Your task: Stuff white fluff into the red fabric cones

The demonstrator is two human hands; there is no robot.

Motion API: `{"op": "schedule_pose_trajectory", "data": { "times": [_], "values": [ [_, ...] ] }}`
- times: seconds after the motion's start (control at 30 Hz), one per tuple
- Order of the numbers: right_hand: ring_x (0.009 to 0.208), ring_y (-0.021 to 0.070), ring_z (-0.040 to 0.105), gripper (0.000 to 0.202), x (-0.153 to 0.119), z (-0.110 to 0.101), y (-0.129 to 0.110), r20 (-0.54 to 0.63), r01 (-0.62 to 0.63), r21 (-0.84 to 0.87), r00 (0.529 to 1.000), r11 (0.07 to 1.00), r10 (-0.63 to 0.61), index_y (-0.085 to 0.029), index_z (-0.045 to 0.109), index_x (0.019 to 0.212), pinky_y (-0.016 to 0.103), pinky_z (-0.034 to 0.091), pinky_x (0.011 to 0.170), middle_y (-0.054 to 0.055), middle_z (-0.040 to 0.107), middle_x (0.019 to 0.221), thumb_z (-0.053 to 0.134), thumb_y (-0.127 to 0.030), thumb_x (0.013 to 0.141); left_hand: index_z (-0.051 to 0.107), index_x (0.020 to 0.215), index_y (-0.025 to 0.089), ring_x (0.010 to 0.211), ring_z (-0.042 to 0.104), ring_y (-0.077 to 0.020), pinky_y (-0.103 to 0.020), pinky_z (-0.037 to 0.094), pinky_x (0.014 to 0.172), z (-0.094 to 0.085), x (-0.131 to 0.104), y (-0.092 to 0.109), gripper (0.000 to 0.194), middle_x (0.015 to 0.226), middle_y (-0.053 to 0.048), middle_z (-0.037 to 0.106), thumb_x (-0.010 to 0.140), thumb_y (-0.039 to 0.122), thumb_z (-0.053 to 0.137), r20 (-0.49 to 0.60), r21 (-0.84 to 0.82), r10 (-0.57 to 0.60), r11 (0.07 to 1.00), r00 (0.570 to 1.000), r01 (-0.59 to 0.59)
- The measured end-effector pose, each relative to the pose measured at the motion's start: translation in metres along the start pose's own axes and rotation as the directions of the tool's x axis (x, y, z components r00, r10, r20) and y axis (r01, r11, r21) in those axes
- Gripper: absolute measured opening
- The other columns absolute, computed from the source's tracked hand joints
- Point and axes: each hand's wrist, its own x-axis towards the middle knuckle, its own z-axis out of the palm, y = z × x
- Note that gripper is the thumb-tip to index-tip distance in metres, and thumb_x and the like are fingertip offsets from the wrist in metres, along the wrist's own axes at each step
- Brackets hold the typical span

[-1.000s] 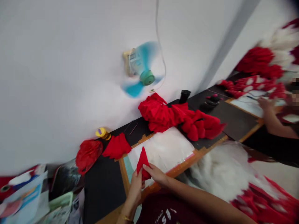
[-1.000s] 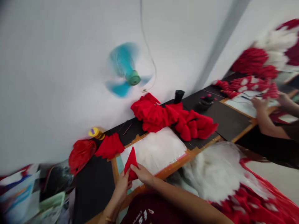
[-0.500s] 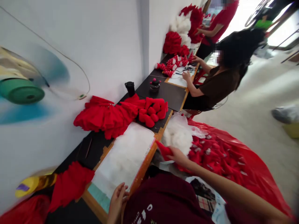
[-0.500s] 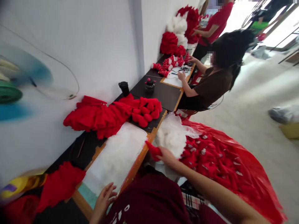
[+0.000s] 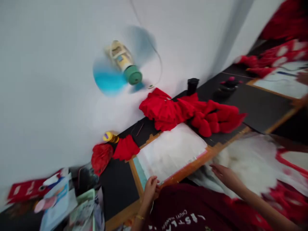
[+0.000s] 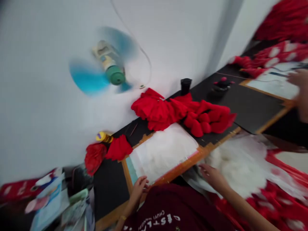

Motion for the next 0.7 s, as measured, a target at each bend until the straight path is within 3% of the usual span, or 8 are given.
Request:
{"op": "schedule_pose_trajectory", "data": {
  "times": [0.07, 0.17, 0.23, 0.3, 0.4, 0.5, 0.6, 0.7],
  "values": [
    [0.096, 0.0300, 0.070, 0.031, 0.042, 0.045, -0.072, 0.157, 0.221, -0.037, 0.964, 0.975, -0.213, -0.023, 0.073, 0.101, 0.042, 0.051, 0.087, 0.017, 0.074, 0.107, 0.047, -0.031, 0.087, 0.060, 0.089, 0.018, 0.052, 0.054, -0.0112, -0.022, 0.036, 0.049, -0.006, -0.002, -0.013, 0.044, 0.073, 0.000, 0.062, 0.061, 0.045, 0.079, -0.038, -0.052, -0.037, 0.998, 0.999, 0.035],
    [0.099, 0.0254, 0.068, 0.034, 0.084, 0.106, -0.171, 0.301, 0.510, -0.041, 0.826, 0.859, -0.476, -0.019, 0.070, 0.109, 0.041, 0.050, 0.092, 0.011, 0.073, 0.109, 0.043, -0.027, 0.090, 0.059, 0.086, 0.018, 0.046, 0.050, -0.0100, -0.021, 0.032, 0.046, -0.021, -0.009, -0.032, 0.043, 0.066, 0.002, 0.060, 0.061, 0.044, 0.080, -0.121, -0.143, -0.055, 0.989, 0.991, 0.037],
    [0.098, 0.0222, 0.068, 0.033, 0.101, 0.145, -0.221, 0.366, 0.608, -0.027, 0.745, 0.794, -0.558, -0.018, 0.070, 0.109, 0.037, 0.050, 0.092, 0.010, 0.073, 0.107, 0.043, -0.023, 0.090, 0.057, 0.083, 0.018, 0.045, 0.049, -0.0099, -0.021, 0.031, 0.045, -0.033, -0.016, -0.043, 0.043, 0.065, 0.002, 0.060, 0.060, 0.045, 0.080, -0.178, -0.201, -0.053, 0.979, 0.983, 0.017],
    [0.098, 0.0208, 0.067, 0.031, 0.114, 0.186, -0.259, 0.400, 0.649, -0.017, 0.702, 0.761, -0.590, -0.017, 0.071, 0.107, 0.034, 0.050, 0.092, 0.009, 0.073, 0.105, 0.046, -0.020, 0.089, 0.057, 0.082, 0.018, 0.047, 0.050, -0.0104, -0.022, 0.031, 0.045, -0.048, -0.024, -0.053, 0.042, 0.066, 0.001, 0.061, 0.059, 0.045, 0.080, -0.231, -0.247, -0.051, 0.969, 0.972, -0.008],
    [0.115, 0.0226, 0.061, 0.030, 0.130, 0.245, -0.298, 0.406, 0.663, -0.032, 0.693, 0.748, -0.597, -0.016, 0.072, 0.107, 0.036, 0.045, 0.100, 0.012, 0.067, 0.121, 0.052, -0.016, 0.085, 0.058, 0.084, 0.019, 0.050, 0.052, -0.0108, -0.021, 0.032, 0.045, -0.073, -0.034, -0.071, 0.040, 0.068, 0.001, 0.062, 0.062, 0.045, 0.078, -0.280, -0.284, -0.065, 0.959, 0.958, -0.018],
    [0.128, 0.0255, 0.053, 0.035, 0.146, 0.292, -0.326, 0.371, 0.637, -0.067, 0.730, 0.768, -0.574, -0.017, 0.072, 0.110, 0.039, 0.039, 0.108, 0.013, 0.056, 0.139, 0.056, -0.011, 0.080, 0.059, 0.086, 0.020, 0.052, 0.053, -0.0098, -0.020, 0.033, 0.046, -0.101, -0.040, -0.094, 0.037, 0.070, 0.002, 0.062, 0.065, 0.045, 0.075, -0.285, -0.301, -0.097, 0.954, 0.954, 0.007],
    [0.124, 0.0254, 0.055, 0.042, 0.164, 0.317, -0.343, 0.303, 0.592, -0.098, 0.783, 0.800, -0.543, -0.017, 0.068, 0.117, 0.039, 0.040, 0.107, 0.014, 0.054, 0.140, 0.052, -0.007, 0.080, 0.060, 0.086, 0.020, 0.051, 0.053, -0.0099, -0.020, 0.035, 0.047, -0.129, -0.046, -0.114, 0.040, 0.071, 0.002, 0.063, 0.062, 0.048, 0.076, -0.290, -0.313, -0.114, 0.950, 0.950, 0.019],
    [0.120, 0.0252, 0.057, 0.046, 0.175, 0.325, -0.352, 0.245, 0.579, -0.108, 0.803, 0.808, -0.542, -0.013, 0.061, 0.125, 0.037, 0.042, 0.103, 0.016, 0.058, 0.133, 0.047, -0.004, 0.082, 0.062, 0.080, 0.020, 0.053, 0.056, -0.0121, -0.023, 0.042, 0.052, -0.151, -0.054, -0.122, 0.042, 0.069, 0.000, 0.063, 0.056, 0.048, 0.080, -0.331, -0.281, -0.121, 0.959, 0.936, 0.024]
  ]
}}
